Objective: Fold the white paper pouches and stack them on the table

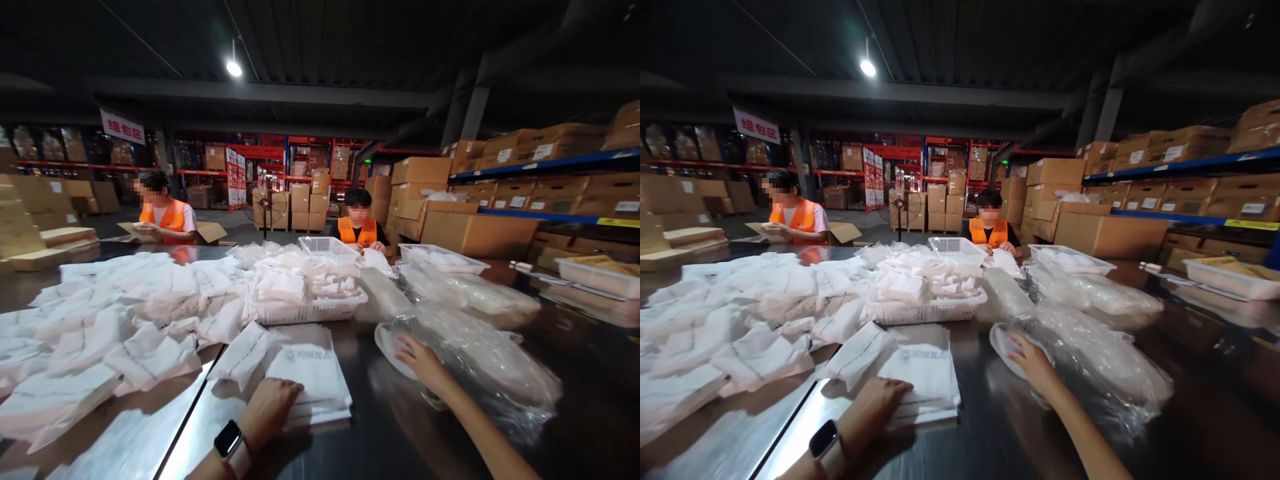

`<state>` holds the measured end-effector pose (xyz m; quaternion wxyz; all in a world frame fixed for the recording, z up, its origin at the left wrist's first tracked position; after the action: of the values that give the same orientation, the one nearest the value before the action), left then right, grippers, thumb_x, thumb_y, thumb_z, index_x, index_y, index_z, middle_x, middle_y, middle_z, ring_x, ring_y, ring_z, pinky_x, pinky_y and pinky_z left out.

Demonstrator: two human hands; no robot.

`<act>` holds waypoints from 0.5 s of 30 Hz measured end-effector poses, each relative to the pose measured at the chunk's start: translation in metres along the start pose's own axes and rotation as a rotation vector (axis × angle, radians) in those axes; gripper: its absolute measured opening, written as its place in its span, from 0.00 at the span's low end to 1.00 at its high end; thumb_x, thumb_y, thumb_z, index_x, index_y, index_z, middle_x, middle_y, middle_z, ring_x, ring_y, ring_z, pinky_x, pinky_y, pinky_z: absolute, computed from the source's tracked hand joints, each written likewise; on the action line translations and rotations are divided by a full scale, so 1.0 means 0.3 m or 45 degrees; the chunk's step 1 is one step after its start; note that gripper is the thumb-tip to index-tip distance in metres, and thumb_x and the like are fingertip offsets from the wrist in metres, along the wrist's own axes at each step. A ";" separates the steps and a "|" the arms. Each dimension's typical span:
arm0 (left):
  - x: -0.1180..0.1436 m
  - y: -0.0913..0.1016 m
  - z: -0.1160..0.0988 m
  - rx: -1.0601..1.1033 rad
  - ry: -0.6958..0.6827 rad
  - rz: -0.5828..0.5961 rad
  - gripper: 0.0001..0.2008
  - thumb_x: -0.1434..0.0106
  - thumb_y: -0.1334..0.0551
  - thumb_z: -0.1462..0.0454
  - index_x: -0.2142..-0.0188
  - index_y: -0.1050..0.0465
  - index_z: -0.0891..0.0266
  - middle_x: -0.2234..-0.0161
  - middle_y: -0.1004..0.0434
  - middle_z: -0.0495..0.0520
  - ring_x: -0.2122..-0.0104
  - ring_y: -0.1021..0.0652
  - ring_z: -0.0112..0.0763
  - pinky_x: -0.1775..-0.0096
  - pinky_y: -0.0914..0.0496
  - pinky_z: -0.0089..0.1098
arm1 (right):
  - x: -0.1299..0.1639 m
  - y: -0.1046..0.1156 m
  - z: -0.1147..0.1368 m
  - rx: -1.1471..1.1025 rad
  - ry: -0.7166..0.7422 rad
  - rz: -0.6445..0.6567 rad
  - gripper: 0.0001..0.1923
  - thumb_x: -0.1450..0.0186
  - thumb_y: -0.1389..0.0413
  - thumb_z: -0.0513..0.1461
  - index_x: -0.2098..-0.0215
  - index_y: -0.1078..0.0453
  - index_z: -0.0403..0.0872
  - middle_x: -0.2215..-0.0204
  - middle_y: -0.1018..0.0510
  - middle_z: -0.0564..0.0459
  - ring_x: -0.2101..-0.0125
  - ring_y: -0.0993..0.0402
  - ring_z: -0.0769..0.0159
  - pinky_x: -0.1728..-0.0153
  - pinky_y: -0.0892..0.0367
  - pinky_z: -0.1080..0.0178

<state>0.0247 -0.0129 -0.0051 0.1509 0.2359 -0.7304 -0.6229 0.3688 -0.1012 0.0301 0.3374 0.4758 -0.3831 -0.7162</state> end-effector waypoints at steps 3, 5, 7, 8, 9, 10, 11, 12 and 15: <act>0.003 0.008 -0.015 -0.043 0.003 0.001 0.17 0.36 0.47 0.68 0.49 0.30 0.62 0.61 0.21 0.58 0.63 0.22 0.39 0.59 0.31 0.34 | 0.005 0.016 0.000 0.003 0.063 -0.133 0.20 0.37 0.57 0.36 0.51 0.29 0.49 0.56 0.22 0.47 0.58 0.23 0.58 0.59 0.29 0.58; 0.005 0.015 -0.026 0.019 0.011 -0.047 0.14 0.31 0.50 0.64 0.56 0.26 0.61 0.65 0.20 0.57 0.65 0.22 0.38 0.60 0.31 0.33 | 0.009 -0.001 0.002 0.060 0.151 -0.131 0.20 0.38 0.57 0.35 0.55 0.27 0.50 0.55 0.22 0.47 0.57 0.24 0.57 0.56 0.30 0.57; 0.004 0.020 -0.031 0.099 0.008 -0.112 0.17 0.30 0.51 0.59 0.64 0.25 0.61 0.67 0.21 0.55 0.66 0.22 0.36 0.61 0.32 0.32 | 0.008 -0.033 -0.002 0.141 0.218 -0.098 0.19 0.40 0.54 0.36 0.56 0.26 0.50 0.57 0.21 0.47 0.57 0.24 0.57 0.56 0.30 0.56; 0.002 0.021 -0.031 0.114 0.002 -0.147 0.17 0.30 0.50 0.58 0.66 0.25 0.61 0.68 0.21 0.54 0.65 0.23 0.36 0.61 0.32 0.31 | 0.005 -0.048 -0.010 0.166 0.223 -0.093 0.19 0.40 0.53 0.38 0.55 0.26 0.50 0.57 0.21 0.48 0.57 0.25 0.56 0.56 0.30 0.56; -0.002 0.020 -0.028 0.109 -0.007 -0.173 0.16 0.31 0.49 0.59 0.67 0.25 0.61 0.67 0.22 0.54 0.64 0.23 0.36 0.60 0.32 0.31 | 0.000 -0.060 -0.021 0.171 0.208 -0.098 0.19 0.40 0.53 0.39 0.54 0.26 0.50 0.57 0.21 0.48 0.56 0.25 0.56 0.55 0.30 0.56; -0.005 0.017 -0.025 0.090 -0.016 -0.193 0.15 0.31 0.48 0.60 0.67 0.25 0.62 0.67 0.22 0.54 0.63 0.24 0.36 0.60 0.33 0.31 | -0.006 -0.068 -0.034 0.155 0.176 -0.112 0.20 0.38 0.54 0.41 0.53 0.26 0.49 0.56 0.21 0.48 0.55 0.25 0.57 0.54 0.31 0.57; -0.009 0.014 -0.020 0.068 -0.030 -0.206 0.13 0.32 0.47 0.61 0.67 0.26 0.62 0.66 0.22 0.54 0.63 0.24 0.36 0.59 0.33 0.31 | -0.012 -0.073 -0.048 0.132 0.137 -0.128 0.20 0.37 0.56 0.42 0.53 0.26 0.49 0.56 0.21 0.48 0.55 0.26 0.58 0.54 0.30 0.58; -0.014 0.009 -0.015 0.047 -0.042 -0.202 0.12 0.32 0.46 0.62 0.68 0.26 0.63 0.66 0.23 0.55 0.63 0.25 0.35 0.59 0.33 0.32 | -0.016 -0.076 -0.062 0.112 0.101 -0.145 0.22 0.35 0.59 0.42 0.53 0.26 0.48 0.55 0.22 0.47 0.55 0.26 0.59 0.54 0.30 0.58; -0.024 -0.009 0.000 0.006 -0.042 -0.132 0.10 0.34 0.44 0.62 0.68 0.27 0.64 0.66 0.23 0.55 0.64 0.25 0.35 0.59 0.33 0.32 | -0.022 -0.082 -0.091 0.130 0.023 -0.165 0.22 0.34 0.60 0.42 0.56 0.26 0.46 0.56 0.22 0.44 0.55 0.25 0.55 0.55 0.30 0.55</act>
<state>0.0311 -0.0094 -0.0073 0.1059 0.2635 -0.7210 -0.6321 0.3935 -0.0901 0.0046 0.2690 0.5227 -0.3844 -0.7118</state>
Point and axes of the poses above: each hand's wrist, its own x-axis away from the middle knuckle, its own y-axis out of the back of the hand, z = x × y, the point moved 5 cm from there along -x, towards the middle knuckle
